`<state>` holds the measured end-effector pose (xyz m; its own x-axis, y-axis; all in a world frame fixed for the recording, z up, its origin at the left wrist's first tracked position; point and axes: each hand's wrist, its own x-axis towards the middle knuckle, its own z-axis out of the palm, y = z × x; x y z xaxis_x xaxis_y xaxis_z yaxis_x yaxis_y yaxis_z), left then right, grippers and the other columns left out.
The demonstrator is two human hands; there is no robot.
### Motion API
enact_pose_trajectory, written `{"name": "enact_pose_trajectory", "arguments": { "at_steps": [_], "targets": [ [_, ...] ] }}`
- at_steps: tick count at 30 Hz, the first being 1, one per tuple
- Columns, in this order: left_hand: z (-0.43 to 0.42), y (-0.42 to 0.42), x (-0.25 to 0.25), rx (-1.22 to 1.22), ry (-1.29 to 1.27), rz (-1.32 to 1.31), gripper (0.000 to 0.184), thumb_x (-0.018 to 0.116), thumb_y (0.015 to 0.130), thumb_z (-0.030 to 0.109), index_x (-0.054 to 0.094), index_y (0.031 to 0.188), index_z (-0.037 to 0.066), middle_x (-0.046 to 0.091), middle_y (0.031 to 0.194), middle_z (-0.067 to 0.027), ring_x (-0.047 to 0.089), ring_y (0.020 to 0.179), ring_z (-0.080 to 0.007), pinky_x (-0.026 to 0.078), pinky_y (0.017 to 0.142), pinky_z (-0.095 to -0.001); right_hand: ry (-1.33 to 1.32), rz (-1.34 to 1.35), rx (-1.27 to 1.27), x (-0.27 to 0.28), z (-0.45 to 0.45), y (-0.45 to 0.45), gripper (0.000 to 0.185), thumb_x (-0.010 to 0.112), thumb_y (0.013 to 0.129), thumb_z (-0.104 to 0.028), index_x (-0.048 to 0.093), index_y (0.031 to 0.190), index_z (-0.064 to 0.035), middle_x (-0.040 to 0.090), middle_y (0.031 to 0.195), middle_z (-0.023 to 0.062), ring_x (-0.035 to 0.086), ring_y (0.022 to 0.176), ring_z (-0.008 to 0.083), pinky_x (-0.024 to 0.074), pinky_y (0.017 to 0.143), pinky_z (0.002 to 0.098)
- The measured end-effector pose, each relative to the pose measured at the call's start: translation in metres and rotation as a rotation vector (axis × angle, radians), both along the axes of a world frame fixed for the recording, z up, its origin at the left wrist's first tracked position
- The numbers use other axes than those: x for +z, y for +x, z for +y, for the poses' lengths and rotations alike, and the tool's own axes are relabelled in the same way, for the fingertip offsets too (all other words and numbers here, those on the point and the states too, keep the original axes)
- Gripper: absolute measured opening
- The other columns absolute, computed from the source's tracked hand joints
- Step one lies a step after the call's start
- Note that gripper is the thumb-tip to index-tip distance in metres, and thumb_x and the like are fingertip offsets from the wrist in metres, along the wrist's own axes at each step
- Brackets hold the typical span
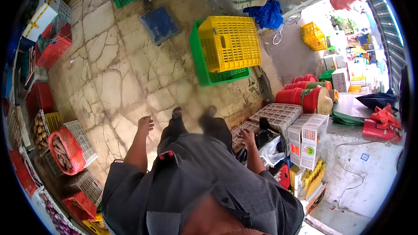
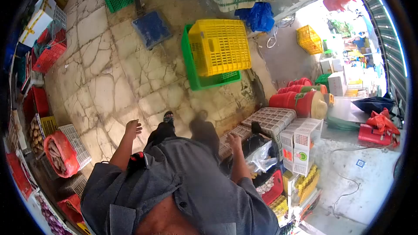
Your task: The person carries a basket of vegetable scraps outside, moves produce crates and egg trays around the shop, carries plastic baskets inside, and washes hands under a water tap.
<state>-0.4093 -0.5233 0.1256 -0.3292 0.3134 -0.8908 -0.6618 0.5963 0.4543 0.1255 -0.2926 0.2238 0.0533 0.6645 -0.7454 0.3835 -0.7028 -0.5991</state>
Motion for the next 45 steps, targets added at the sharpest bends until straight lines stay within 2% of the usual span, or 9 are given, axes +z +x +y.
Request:
{"name": "enact_pose_trajectory", "arguments": {
  "at_steps": [11, 13, 15, 18, 22, 25, 37, 41, 45],
  "targets": [
    [-0.056, -0.017, -0.014, 0.227, -0.065, -0.023, 0.04, 0.057, 0.088, 0.033, 0.05, 0.118, 0.008, 0.057, 0.093, -0.0085, 0.057, 0.071, -0.0246, 0.046, 0.06, -0.0374, -0.052, 0.252, 0.185, -0.05, 0.044, -0.019, 0.031, 0.058, 0.091, -0.021, 0.059, 0.114, -0.0015, 0.065, 0.092, 0.0111, 0.065, 0.069, 0.0211, 0.0496, 0.05, 0.0309],
    [-0.058, -0.018, -0.031, 0.11, -0.113, -0.048, 0.038, 0.058, 0.088, 0.031, 0.05, 0.118, 0.009, 0.056, 0.091, -0.0088, 0.055, 0.064, -0.0251, 0.044, 0.053, -0.0357, 0.303, 0.036, 0.477, -0.058, 0.042, -0.003, 0.027, 0.057, 0.091, -0.023, 0.059, 0.111, -0.0042, 0.064, 0.086, 0.0081, 0.063, 0.062, 0.0202, 0.0483, 0.048, 0.0321],
    [-0.037, -0.028, -0.046, -0.033, -0.159, -0.062, 0.036, 0.059, 0.087, 0.029, 0.051, 0.116, 0.009, 0.055, 0.089, -0.0089, 0.053, 0.06, -0.0247, 0.043, 0.049, -0.0347, 0.059, 0.132, -0.018, -0.033, 0.041, -0.01, 0.025, 0.056, 0.091, -0.022, 0.059, 0.11, -0.0053, 0.063, 0.084, 0.0063, 0.061, 0.059, 0.0199, 0.0478, 0.047, 0.0324],
    [0.021, -0.053, -0.061, -0.138, 0.036, 0.054, 0.028, 0.063, 0.085, 0.032, 0.057, 0.094, 0.007, 0.058, 0.083, -0.0086, 0.055, 0.059, -0.0201, 0.044, 0.046, -0.0326, -0.012, 0.112, -0.079, -0.03, 0.003, 0.023, 0.025, 0.056, 0.09, -0.026, 0.058, 0.107, -0.0088, 0.059, 0.086, 0.007, 0.06, 0.064, 0.0229, 0.0465, 0.046, 0.0353],
    [0.141, -0.065, 0.041, -0.021, 0.205, 0.176, 0.026, 0.061, 0.088, 0.027, 0.053, 0.104, 0.007, 0.06, 0.085, -0.0048, 0.058, 0.067, -0.0163, 0.047, 0.053, -0.0293, -0.343, 0.909, -0.322, -0.133, -0.051, 0.135, 0.026, 0.048, 0.092, -0.032, 0.054, 0.108, -0.0122, 0.059, 0.094, 0.0113, 0.059, 0.073, 0.0305, 0.0427, 0.046, 0.04],
    [0.174, -0.06, 0.087, 0.045, 0.424, 0.198, 0.028, 0.06, 0.09, 0.026, 0.052, 0.109, 0.008, 0.061, 0.088, -0.0047, 0.059, 0.068, -0.0161, 0.048, 0.057, -0.0281, -0.527, 0.043, -0.126, -0.082, -0.025, 0.095, 0.029, 0.046, 0.093, -0.034, 0.052, 0.111, -0.0115, 0.059, 0.089, 0.0115, 0.057, 0.066, 0.0303, 0.0429, 0.046, 0.0419],
    [-0.011, 0.075, -0.006, 0.221, -0.33, -0.04, 0.033, 0.061, 0.086, 0.032, 0.053, 0.107, 0.007, 0.057, 0.083, -0.0093, 0.054, 0.058, -0.024, 0.046, 0.052, -0.0401, 0.125, 0.151, 0.212, 0.009, 0.22, -0.071, 0.038, 0.054, 0.094, -0.024, 0.051, 0.125, -0.0013, 0.066, 0.098, 0.0127, 0.067, 0.073, 0.0207, 0.0479, 0.055, 0.0298],
    [0.012, 0.105, 0.045, 0.394, -0.263, 0.074, 0.034, 0.061, 0.086, 0.035, 0.057, 0.104, 0.007, 0.06, 0.085, -0.0072, 0.058, 0.063, -0.0211, 0.047, 0.055, -0.0388, -0.124, -0.024, 0.385, -0.042, 0.25, -0.064, 0.035, 0.054, 0.094, -0.029, 0.055, 0.116, -0.0024, 0.064, 0.087, 0.0092, 0.064, 0.065, 0.0195, 0.0377, 0.04, 0.0271],
    [0.025, 0.129, 0.072, 0.526, -0.079, 0.163, 0.031, 0.06, 0.086, 0.032, 0.06, 0.1, 0.005, 0.06, 0.08, -0.0059, 0.056, 0.058, -0.017, 0.044, 0.049, -0.0313, -0.397, -0.142, 0.429, -0.074, 0.285, -0.05, 0.026, 0.054, 0.091, -0.027, 0.054, 0.11, -0.0094, 0.056, 0.077, 0.0058, 0.057, 0.058, 0.0207, 0.0356, 0.047, 0.0357]
  ]
}}
